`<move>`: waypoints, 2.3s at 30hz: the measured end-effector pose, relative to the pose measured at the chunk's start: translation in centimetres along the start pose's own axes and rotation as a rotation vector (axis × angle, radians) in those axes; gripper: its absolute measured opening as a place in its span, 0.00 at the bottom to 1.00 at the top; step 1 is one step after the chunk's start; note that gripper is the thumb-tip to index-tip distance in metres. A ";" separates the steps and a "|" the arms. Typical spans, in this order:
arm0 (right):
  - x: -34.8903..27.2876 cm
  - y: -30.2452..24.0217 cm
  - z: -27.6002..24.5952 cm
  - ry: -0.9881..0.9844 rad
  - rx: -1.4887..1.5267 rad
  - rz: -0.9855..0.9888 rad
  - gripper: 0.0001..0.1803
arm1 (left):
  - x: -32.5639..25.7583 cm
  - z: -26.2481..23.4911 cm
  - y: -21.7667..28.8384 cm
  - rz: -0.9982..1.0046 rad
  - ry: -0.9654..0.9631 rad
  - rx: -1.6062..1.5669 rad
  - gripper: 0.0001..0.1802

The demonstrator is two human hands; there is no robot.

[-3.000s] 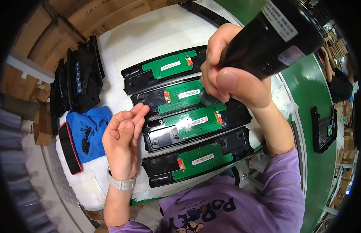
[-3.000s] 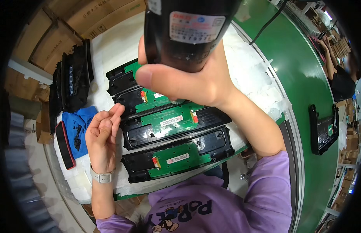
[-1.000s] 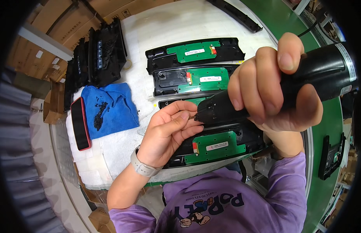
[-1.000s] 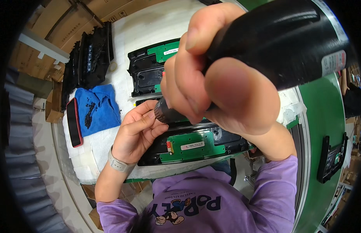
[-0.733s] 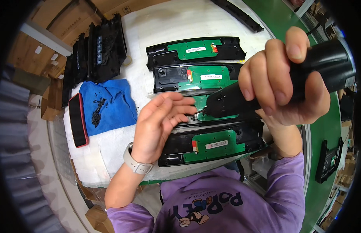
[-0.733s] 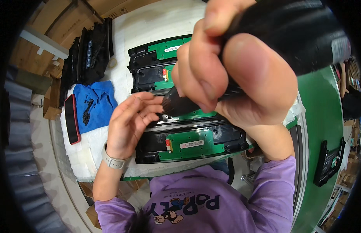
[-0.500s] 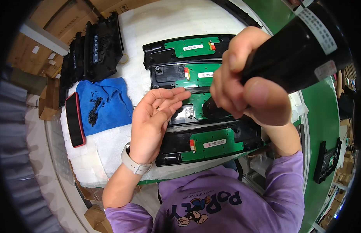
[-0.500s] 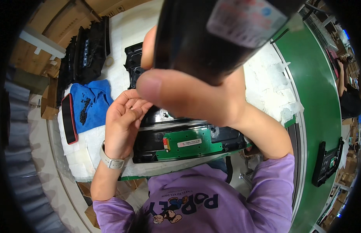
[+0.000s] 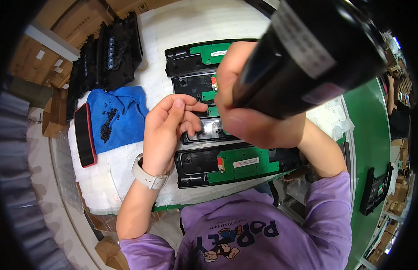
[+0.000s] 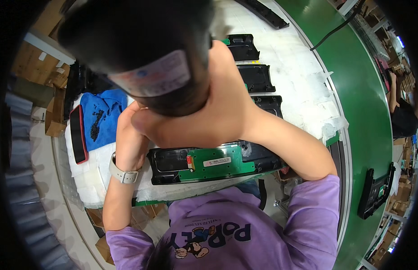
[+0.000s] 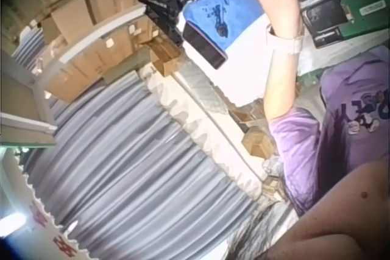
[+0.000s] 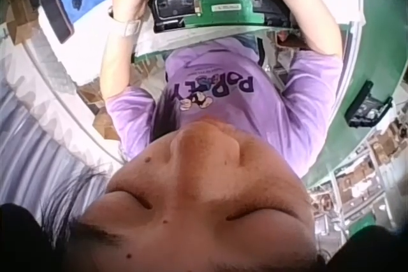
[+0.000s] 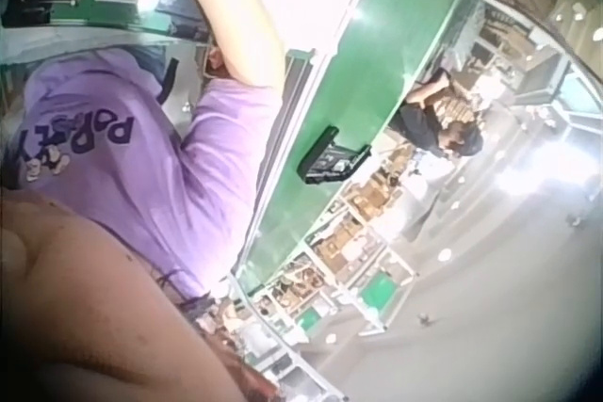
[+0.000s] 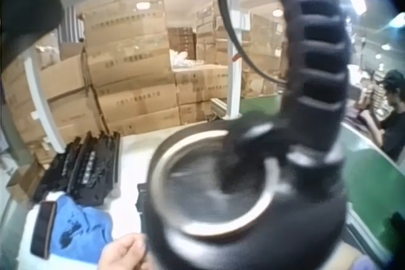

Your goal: Assembling electronic components and driving screws into plastic housings at a factory workbench.

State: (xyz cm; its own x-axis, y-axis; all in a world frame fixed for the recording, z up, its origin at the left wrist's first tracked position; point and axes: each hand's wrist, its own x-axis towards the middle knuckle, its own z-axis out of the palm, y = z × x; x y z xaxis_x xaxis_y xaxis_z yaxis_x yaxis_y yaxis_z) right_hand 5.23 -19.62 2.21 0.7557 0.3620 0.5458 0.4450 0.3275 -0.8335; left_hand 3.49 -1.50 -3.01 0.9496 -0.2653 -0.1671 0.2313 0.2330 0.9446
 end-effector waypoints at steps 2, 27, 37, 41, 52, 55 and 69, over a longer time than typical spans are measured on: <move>0.1 0.2 0.0 -0.037 -0.053 -0.037 0.13 | -0.3 0.4 0.3 0.003 0.014 -0.047 0.09; -0.3 -3.6 -4.9 -0.154 0.417 -0.117 0.19 | -1.4 1.7 0.9 -0.090 -0.235 0.046 0.07; -0.4 -5.0 -3.5 -0.183 0.340 -0.017 0.18 | -1.6 1.8 0.2 -0.094 -0.193 0.043 0.02; -0.4 -5.0 -3.6 -0.175 0.323 0.027 0.18 | -1.7 1.8 0.1 -0.104 -0.208 0.062 0.03; 0.1 -6.0 -4.1 0.250 0.077 0.352 0.13 | -0.8 1.4 0.3 0.183 -0.147 0.201 0.21; 0.3 -4.8 -5.2 0.137 0.084 0.386 0.14 | -0.6 0.9 -0.1 0.183 -0.110 0.110 0.13; -0.1 -1.8 -5.1 0.017 0.040 0.154 0.16 | -0.6 1.0 -0.3 0.091 -0.125 0.078 0.05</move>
State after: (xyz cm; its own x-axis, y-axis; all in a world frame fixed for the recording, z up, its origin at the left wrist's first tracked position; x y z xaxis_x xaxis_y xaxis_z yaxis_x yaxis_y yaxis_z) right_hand 6.82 -24.72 3.18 0.8217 0.3956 0.4102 0.3041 0.3043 -0.9027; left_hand 2.66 -2.40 -2.89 0.9310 -0.3618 -0.0478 0.1236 0.1894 0.9741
